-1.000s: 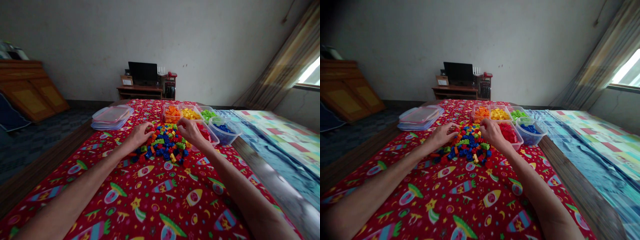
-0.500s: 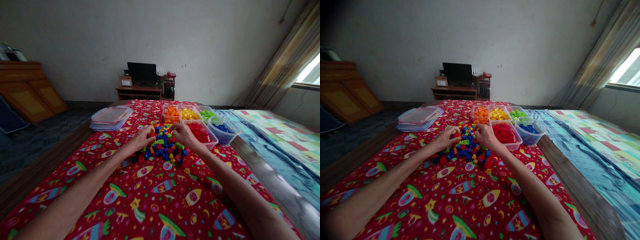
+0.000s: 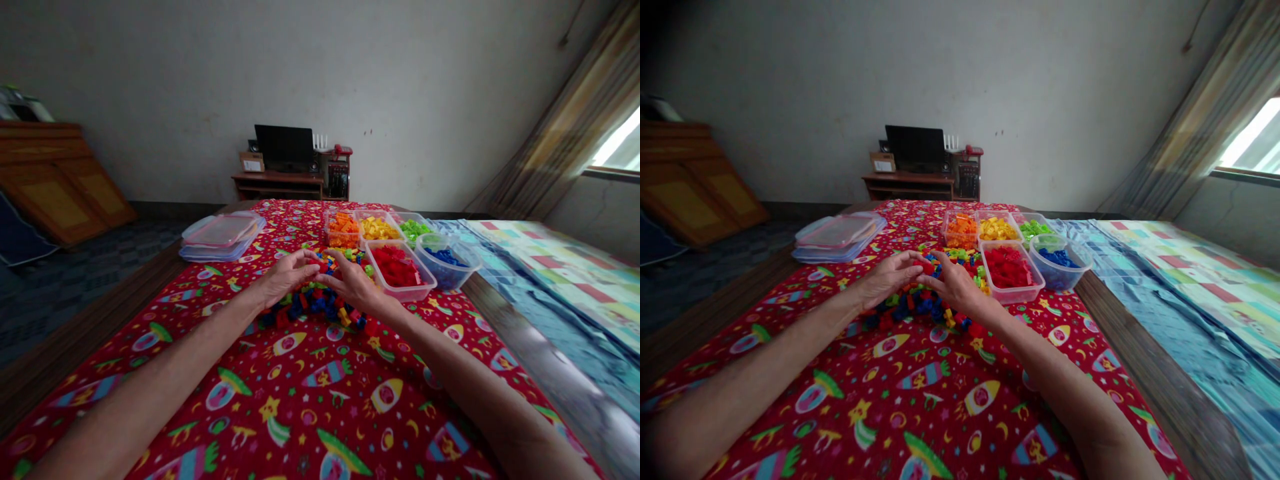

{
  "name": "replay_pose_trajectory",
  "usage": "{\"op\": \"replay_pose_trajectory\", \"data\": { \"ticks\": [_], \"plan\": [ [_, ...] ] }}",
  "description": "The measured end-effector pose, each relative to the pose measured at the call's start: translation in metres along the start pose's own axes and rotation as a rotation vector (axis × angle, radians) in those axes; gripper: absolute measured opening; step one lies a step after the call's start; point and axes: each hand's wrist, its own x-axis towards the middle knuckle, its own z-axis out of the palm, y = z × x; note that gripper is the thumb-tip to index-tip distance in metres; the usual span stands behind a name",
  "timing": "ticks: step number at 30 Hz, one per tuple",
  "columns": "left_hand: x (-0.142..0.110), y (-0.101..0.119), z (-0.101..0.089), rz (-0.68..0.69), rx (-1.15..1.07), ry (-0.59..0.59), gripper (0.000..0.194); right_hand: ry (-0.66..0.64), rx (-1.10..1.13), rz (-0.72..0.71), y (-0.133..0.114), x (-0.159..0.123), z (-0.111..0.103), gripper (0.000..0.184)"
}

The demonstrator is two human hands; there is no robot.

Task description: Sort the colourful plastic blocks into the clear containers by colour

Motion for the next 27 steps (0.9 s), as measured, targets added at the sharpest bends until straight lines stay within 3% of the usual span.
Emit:
{"op": "replay_pose_trajectory", "data": {
  "ticks": [6, 10, 14, 16, 20, 24, 27],
  "plan": [
    [-0.005, 0.008, 0.018, -0.064, -0.077, 0.024, 0.038, 0.046, 0.066, -0.021, 0.002, 0.0, 0.009, 0.041],
    [-0.008, 0.009, 0.019, -0.091, 0.049, 0.023, 0.043, 0.034, 0.1, -0.064, 0.0, -0.002, 0.01, 0.036],
    [-0.006, 0.007, 0.014, -0.106, 0.101, 0.011, 0.05, -0.013, -0.017, -0.127, -0.001, -0.002, 0.005, 0.026],
    [-0.003, 0.007, 0.009, -0.086, 0.116, -0.016, 0.05, 0.028, -0.083, -0.11, 0.0, 0.0, -0.003, 0.021],
    [0.004, 0.01, -0.007, 0.026, 0.243, 0.019, 0.043, 0.228, -0.093, 0.011, 0.007, 0.008, -0.029, 0.017],
    [0.009, 0.01, -0.025, 0.053, 0.338, 0.089, 0.033, 0.348, -0.094, 0.058, 0.019, 0.013, -0.06, 0.028],
    [0.011, 0.007, -0.035, 0.031, 0.346, 0.122, 0.029, 0.374, 0.055, 0.149, 0.026, 0.013, -0.079, 0.028]
  ]
}}
